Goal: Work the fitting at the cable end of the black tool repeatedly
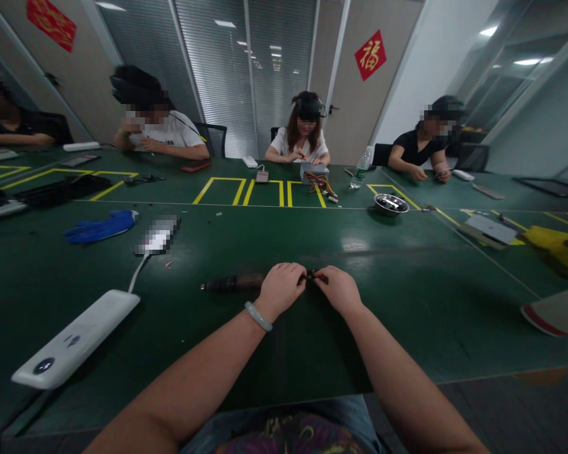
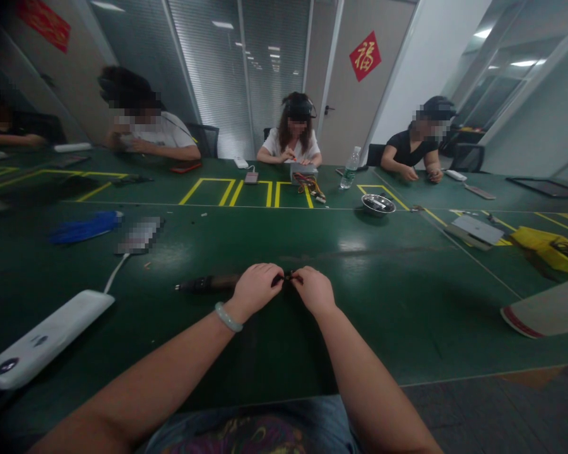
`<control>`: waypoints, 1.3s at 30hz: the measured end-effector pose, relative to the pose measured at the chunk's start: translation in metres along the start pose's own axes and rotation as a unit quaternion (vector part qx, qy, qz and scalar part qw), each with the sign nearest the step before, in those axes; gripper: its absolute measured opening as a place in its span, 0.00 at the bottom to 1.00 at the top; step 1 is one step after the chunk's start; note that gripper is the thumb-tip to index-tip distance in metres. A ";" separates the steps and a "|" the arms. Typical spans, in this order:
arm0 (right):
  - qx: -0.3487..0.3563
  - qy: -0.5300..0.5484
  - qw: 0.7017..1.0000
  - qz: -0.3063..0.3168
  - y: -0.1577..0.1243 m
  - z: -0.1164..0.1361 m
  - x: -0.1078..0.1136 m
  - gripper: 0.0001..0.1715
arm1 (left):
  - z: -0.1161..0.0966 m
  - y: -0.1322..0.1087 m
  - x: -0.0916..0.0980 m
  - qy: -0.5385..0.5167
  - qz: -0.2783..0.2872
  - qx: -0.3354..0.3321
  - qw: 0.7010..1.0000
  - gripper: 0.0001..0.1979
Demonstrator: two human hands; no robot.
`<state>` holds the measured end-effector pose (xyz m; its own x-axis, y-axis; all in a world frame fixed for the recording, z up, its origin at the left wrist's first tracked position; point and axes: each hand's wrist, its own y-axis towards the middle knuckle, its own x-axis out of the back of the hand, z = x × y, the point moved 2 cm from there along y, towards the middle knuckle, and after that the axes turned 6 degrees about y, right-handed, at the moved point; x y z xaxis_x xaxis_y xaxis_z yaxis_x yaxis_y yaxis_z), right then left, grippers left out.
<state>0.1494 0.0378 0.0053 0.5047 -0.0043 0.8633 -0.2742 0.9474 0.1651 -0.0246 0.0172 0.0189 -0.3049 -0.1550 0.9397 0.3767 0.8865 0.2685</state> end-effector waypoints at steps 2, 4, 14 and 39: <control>0.005 0.018 1.000 0.003 0.000 -0.001 -0.003 0.09 | 0.000 0.000 0.001 0.001 -0.001 -0.004 1.000 0.07; 0.008 0.038 0.999 0.006 0.001 -0.002 -0.005 0.07 | 0.001 0.000 0.000 0.004 -0.007 -0.007 1.000 0.07; 0.027 0.029 0.999 -0.012 0.000 0.000 -0.003 0.08 | 0.000 -0.001 -0.001 0.006 0.000 -0.005 1.000 0.07; 0.068 -0.004 0.998 -0.014 -0.002 0.008 -0.004 0.07 | 0.001 -0.002 -0.001 0.011 0.000 0.003 1.000 0.07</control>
<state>0.1412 0.0331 0.0053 0.5067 -0.0331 0.8615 -0.3698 0.8943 0.2518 -0.0258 0.0157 0.0177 -0.2852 -0.1646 0.9442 0.3720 0.8889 0.2673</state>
